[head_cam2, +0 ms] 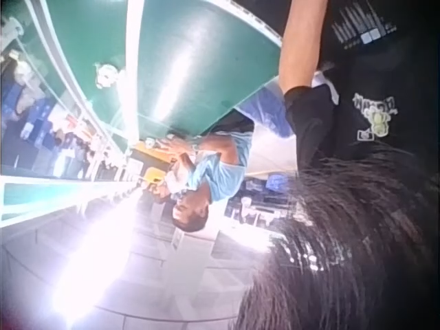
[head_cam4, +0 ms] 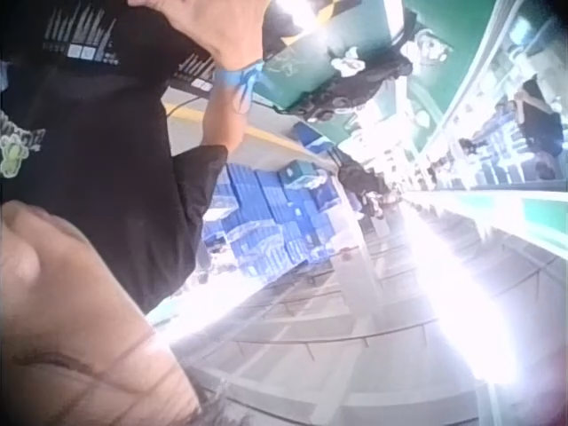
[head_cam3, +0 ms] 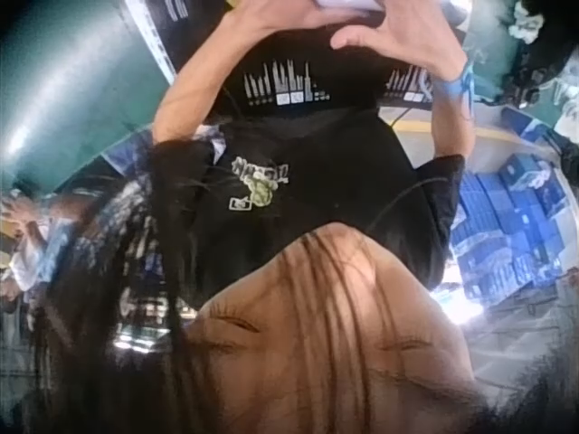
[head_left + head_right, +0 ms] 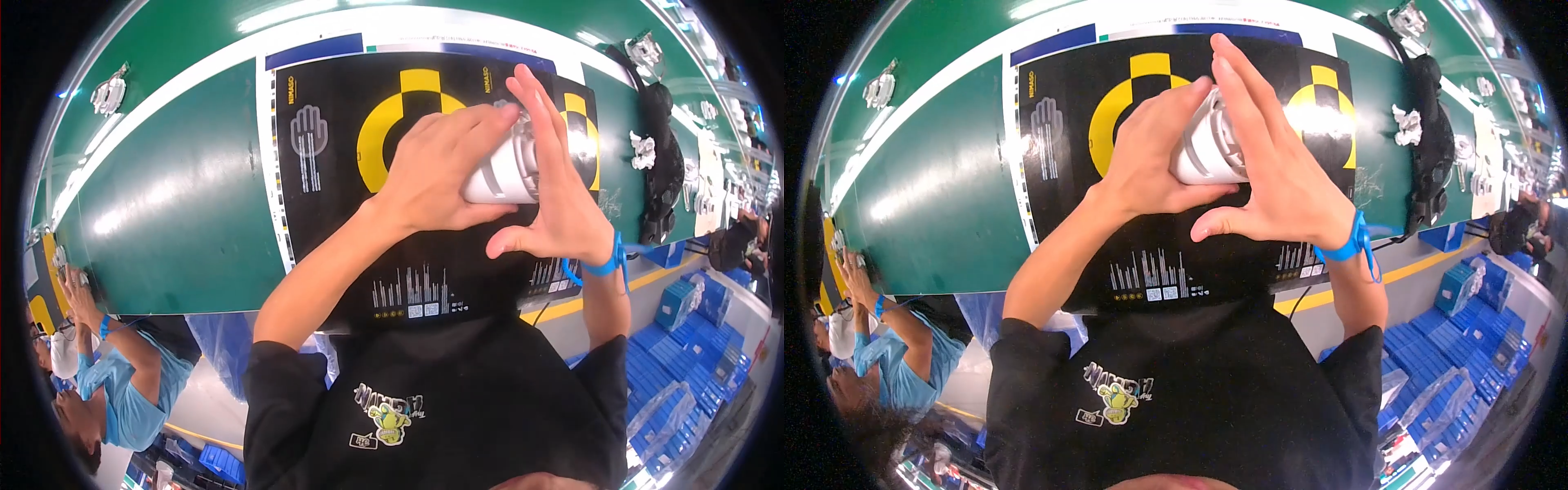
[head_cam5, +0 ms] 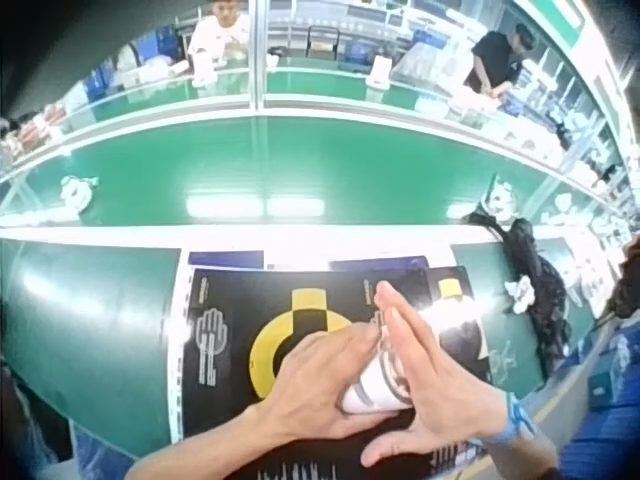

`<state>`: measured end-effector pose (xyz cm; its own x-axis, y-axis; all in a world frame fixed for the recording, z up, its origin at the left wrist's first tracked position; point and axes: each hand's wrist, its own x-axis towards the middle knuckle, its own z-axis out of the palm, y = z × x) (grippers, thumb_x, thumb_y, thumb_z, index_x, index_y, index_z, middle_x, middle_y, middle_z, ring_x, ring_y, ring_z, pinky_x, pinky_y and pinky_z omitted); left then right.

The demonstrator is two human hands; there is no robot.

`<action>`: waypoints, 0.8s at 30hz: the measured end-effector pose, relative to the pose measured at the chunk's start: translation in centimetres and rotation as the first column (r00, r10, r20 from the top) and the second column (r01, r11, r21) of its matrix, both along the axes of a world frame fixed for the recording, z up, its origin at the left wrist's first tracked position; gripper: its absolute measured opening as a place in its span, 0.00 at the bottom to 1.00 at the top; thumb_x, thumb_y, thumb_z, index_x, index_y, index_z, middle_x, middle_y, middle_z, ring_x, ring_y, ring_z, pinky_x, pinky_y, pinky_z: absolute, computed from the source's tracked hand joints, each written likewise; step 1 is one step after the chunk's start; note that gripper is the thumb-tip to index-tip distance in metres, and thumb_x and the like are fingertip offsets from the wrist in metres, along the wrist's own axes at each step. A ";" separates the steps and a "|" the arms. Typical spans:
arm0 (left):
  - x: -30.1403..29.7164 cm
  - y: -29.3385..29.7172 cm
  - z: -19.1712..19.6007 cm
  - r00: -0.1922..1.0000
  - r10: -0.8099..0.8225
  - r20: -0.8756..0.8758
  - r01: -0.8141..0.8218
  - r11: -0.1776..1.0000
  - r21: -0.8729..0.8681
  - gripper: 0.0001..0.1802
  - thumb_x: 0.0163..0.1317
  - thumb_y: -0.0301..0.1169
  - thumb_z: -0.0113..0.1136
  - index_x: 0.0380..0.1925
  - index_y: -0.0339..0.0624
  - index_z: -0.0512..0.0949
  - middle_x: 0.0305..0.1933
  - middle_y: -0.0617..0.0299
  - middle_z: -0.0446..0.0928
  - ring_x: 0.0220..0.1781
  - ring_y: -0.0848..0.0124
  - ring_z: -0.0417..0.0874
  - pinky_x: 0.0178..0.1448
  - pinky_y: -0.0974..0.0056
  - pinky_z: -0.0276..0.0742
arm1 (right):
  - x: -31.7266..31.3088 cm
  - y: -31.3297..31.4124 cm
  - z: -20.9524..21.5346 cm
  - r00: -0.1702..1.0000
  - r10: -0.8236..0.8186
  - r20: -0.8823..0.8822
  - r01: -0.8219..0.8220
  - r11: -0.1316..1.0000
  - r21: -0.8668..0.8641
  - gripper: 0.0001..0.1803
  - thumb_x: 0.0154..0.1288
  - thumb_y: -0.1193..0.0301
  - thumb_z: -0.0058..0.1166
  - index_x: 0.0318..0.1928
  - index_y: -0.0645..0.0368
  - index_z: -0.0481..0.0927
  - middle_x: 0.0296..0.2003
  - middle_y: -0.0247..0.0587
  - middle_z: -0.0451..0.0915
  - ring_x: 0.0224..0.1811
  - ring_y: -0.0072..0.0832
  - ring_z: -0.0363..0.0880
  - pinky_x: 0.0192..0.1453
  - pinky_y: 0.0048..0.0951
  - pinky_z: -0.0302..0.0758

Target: Assemble internal electronic components, such as circuit boards and lenses, into a security camera housing.

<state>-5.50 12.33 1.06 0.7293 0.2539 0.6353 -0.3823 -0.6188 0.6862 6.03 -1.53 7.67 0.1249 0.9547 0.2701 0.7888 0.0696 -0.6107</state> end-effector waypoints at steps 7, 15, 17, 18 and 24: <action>0.3 2.1 -2.0 0.975 0.056 0.217 -0.051 0.998 -0.030 0.51 0.34 0.36 0.79 0.61 0.43 0.62 0.54 0.45 0.68 0.53 0.49 0.72 0.55 0.51 0.70 | 3.2 1.1 -2.7 0.994 0.032 -0.105 -0.013 0.985 0.174 0.50 0.61 0.33 0.41 0.71 0.59 0.54 0.70 0.56 0.50 0.73 0.50 0.48 0.72 0.51 0.49; 1.7 3.9 0.7 0.991 0.078 0.112 -0.095 0.984 0.151 0.50 0.32 0.33 0.79 0.60 0.48 0.62 0.57 0.42 0.69 0.56 0.46 0.73 0.56 0.51 0.73 | 2.9 3.7 -5.0 0.858 0.165 -0.486 -0.008 0.951 0.309 0.48 0.66 0.42 0.44 0.71 0.66 0.46 0.71 0.57 0.47 0.73 0.50 0.48 0.74 0.44 0.49; 2.7 4.8 1.6 0.971 0.199 0.130 -0.226 0.942 0.246 0.49 0.32 0.33 0.79 0.58 0.45 0.64 0.55 0.43 0.69 0.54 0.49 0.75 0.55 0.53 0.74 | 5.2 3.1 -7.3 0.884 0.047 -0.466 0.094 0.957 0.275 0.52 0.62 0.36 0.44 0.73 0.60 0.45 0.71 0.51 0.47 0.69 0.43 0.57 0.69 0.42 0.56; 3.3 6.2 1.5 0.966 0.221 0.134 -0.249 0.934 0.255 0.48 0.32 0.33 0.79 0.57 0.42 0.64 0.55 0.43 0.70 0.54 0.52 0.76 0.56 0.54 0.74 | 6.6 2.9 -9.0 0.921 -0.020 -0.389 0.136 0.952 0.273 0.48 0.64 0.42 0.47 0.72 0.60 0.48 0.70 0.50 0.50 0.68 0.42 0.58 0.68 0.43 0.59; 12.1 15.4 4.2 0.833 0.544 -0.100 -0.379 0.693 0.613 0.37 0.38 0.38 0.74 0.51 0.46 0.69 0.54 0.54 0.71 0.50 0.53 0.78 0.49 0.54 0.78 | 5.8 3.3 -8.1 0.904 -0.403 0.141 0.383 0.911 0.151 0.34 0.57 0.53 0.59 0.58 0.62 0.69 0.65 0.52 0.62 0.70 0.46 0.56 0.71 0.49 0.53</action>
<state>6.57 27.74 5.26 0.7673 0.2726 0.5805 0.1927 -0.9613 0.1967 11.82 1.77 -0.46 0.4274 0.7976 0.4257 0.8553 -0.2042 -0.4762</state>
